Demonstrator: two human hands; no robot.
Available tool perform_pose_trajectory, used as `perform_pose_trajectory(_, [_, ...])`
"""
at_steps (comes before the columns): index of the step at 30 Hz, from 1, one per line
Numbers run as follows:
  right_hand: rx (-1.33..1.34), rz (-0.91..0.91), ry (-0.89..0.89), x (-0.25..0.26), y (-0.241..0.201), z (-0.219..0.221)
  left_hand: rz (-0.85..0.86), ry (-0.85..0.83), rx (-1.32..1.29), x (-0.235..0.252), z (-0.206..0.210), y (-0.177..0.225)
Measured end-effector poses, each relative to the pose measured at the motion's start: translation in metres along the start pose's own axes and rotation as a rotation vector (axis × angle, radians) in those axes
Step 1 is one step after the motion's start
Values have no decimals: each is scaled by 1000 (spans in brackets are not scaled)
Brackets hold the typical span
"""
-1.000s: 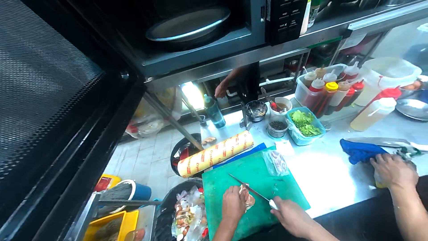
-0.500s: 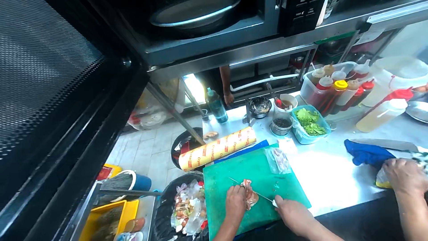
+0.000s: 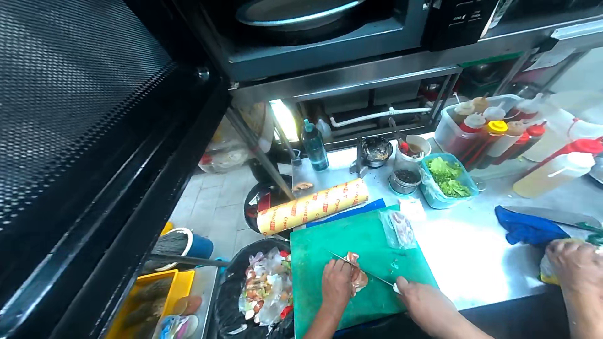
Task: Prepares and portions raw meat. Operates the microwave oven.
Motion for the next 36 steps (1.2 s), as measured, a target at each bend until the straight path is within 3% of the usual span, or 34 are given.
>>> perform_pose_trajectory(15, [25,0,-63,2,8,-6,-27,-71,-20,5,4,-1])
perform_pose_trajectory(22, [99,-98,-47,66,3,14,-44,-56,11,5,7,-4])
perform_pose_trajectory(29, [81,13,-74,-15,67,31,-506,-506,-65,-11,-10,-44])
perform_pose_trajectory(33, [66,16,-20,-4,56,17,-727,-679,-198,-21,-9,-65])
perform_pose_trajectory(36, [196,71,26,-1,48,8,-745,-742,-272,-19,0,-67])
Point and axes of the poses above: each hand's wrist, its own x-axis towards the middle knuckle, its own z-axis out of the palm, y = z × x, the point moved 9 cm from there along x, towards the middle knuckle, and after that the axes turned 12 degrees about -z, right-handed, at the moved point
